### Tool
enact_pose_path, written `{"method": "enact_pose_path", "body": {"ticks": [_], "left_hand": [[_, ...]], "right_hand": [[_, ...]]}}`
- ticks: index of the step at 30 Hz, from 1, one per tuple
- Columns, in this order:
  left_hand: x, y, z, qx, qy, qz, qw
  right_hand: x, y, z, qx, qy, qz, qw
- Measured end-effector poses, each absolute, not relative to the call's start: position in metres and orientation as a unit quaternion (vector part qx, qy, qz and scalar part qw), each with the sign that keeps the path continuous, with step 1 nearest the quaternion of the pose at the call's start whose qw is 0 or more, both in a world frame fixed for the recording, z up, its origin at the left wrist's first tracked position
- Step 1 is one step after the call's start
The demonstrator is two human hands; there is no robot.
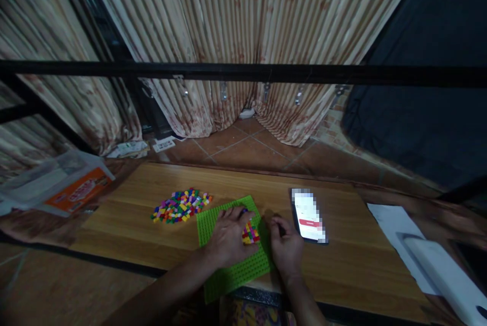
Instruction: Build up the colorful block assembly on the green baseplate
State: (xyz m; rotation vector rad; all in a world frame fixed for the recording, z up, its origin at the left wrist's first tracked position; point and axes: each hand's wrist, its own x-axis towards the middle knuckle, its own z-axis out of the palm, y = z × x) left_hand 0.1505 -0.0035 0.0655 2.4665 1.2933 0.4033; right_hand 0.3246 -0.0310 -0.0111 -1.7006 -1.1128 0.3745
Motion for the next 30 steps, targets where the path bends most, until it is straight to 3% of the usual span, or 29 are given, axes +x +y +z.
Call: {"method": "enact_pose_path", "body": {"ticks": [6,11,30], "left_hand": [[0.147,-0.012,0.071,0.927,0.300,0.105,0.200],[0.146,-0.001,0.078,0.962,0.183,0.057,0.193],[0.127,0.033,0.078,0.952,0.262,0.075,0.139]], "right_hand": [[0.334,-0.033,-0.012,-0.687,-0.426,0.248,0.534],[0.335,-0.035,-0.013,-0.690,-0.430,0.252,0.525],[0.335,-0.037,-0.017,-0.723,-0.456,0.210,0.475]]}}
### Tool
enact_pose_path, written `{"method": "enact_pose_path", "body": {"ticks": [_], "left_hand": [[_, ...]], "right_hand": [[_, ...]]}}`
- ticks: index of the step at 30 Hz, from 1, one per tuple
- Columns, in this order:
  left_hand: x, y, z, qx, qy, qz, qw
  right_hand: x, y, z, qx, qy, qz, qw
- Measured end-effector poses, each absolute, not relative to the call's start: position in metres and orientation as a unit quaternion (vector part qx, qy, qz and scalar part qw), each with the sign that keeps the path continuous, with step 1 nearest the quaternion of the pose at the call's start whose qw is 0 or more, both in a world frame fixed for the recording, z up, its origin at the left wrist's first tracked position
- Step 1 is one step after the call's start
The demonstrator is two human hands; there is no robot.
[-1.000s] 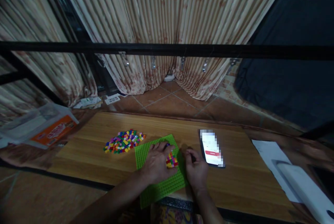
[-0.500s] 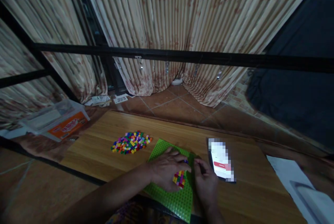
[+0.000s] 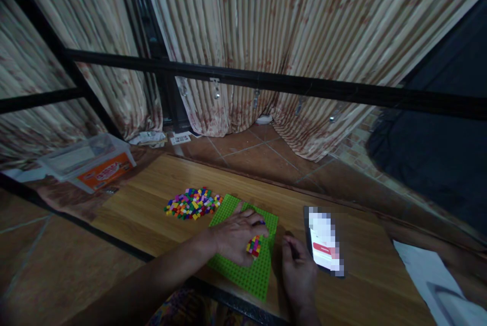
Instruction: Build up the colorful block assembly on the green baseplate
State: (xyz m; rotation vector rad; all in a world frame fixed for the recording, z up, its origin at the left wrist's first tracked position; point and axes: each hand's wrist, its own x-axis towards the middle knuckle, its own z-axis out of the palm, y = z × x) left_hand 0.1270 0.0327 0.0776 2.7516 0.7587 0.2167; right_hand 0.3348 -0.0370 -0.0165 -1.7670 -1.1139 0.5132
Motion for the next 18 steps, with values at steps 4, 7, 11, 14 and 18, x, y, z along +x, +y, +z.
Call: {"method": "enact_pose_path", "body": {"ticks": [4,7,11,14,18], "left_hand": [[0.121,0.033,0.078,0.950,0.268,0.074,0.138],[0.115,0.032,0.079,0.948,0.271,0.077,0.146],[0.113,0.029,0.079,0.942,0.281,0.088,0.160],[0.117,0.028,0.080,0.926,0.311,0.106,0.184],[0.126,0.039,0.088,0.877,0.402,0.150,0.218]], "right_hand": [[0.334,-0.037,-0.014,-0.728,-0.455,0.209,0.469],[0.333,-0.037,-0.013,-0.733,-0.451,0.206,0.465],[0.334,-0.036,-0.012,-0.736,-0.450,0.209,0.461],[0.335,-0.036,-0.013,-0.736,-0.460,0.204,0.453],[0.334,-0.037,-0.012,-0.725,-0.473,0.195,0.460]]}}
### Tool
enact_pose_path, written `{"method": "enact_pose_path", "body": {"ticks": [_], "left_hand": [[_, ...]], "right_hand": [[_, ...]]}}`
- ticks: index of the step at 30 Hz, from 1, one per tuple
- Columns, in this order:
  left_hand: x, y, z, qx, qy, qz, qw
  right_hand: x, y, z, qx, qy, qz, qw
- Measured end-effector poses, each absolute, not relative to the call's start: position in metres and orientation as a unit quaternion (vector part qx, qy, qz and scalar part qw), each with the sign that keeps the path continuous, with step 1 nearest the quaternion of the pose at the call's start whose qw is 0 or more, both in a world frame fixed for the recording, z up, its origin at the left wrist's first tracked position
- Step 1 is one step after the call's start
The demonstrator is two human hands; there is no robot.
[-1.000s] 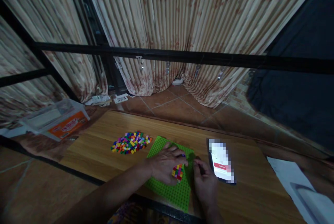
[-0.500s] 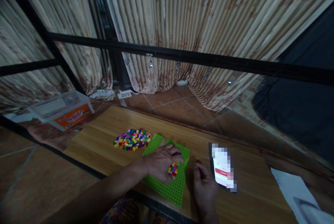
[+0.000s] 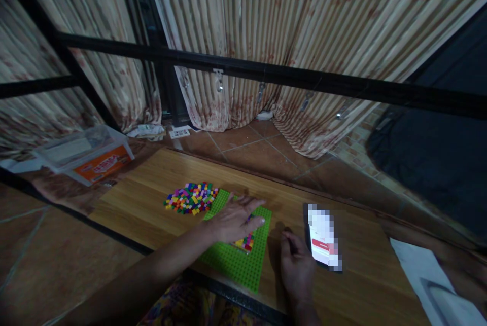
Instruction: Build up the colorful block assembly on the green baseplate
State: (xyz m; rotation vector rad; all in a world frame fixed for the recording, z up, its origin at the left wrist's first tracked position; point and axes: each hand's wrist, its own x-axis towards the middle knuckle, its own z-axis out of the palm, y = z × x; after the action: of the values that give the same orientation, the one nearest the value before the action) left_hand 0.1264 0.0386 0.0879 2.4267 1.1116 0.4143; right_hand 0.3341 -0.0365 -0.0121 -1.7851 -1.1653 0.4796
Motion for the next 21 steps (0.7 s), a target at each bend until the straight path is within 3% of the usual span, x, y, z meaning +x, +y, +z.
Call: {"method": "enact_pose_path", "body": {"ticks": [7,21], "left_hand": [[0.143,0.054,0.093,0.835,0.486,0.196,0.166],[0.161,0.039,0.072,0.886,0.442,0.087,0.110]], "right_hand": [[0.332,-0.037,-0.011,-0.725,-0.479,0.179,0.460],[0.317,-0.027,0.003,-0.729,-0.450,0.188,0.480]]}}
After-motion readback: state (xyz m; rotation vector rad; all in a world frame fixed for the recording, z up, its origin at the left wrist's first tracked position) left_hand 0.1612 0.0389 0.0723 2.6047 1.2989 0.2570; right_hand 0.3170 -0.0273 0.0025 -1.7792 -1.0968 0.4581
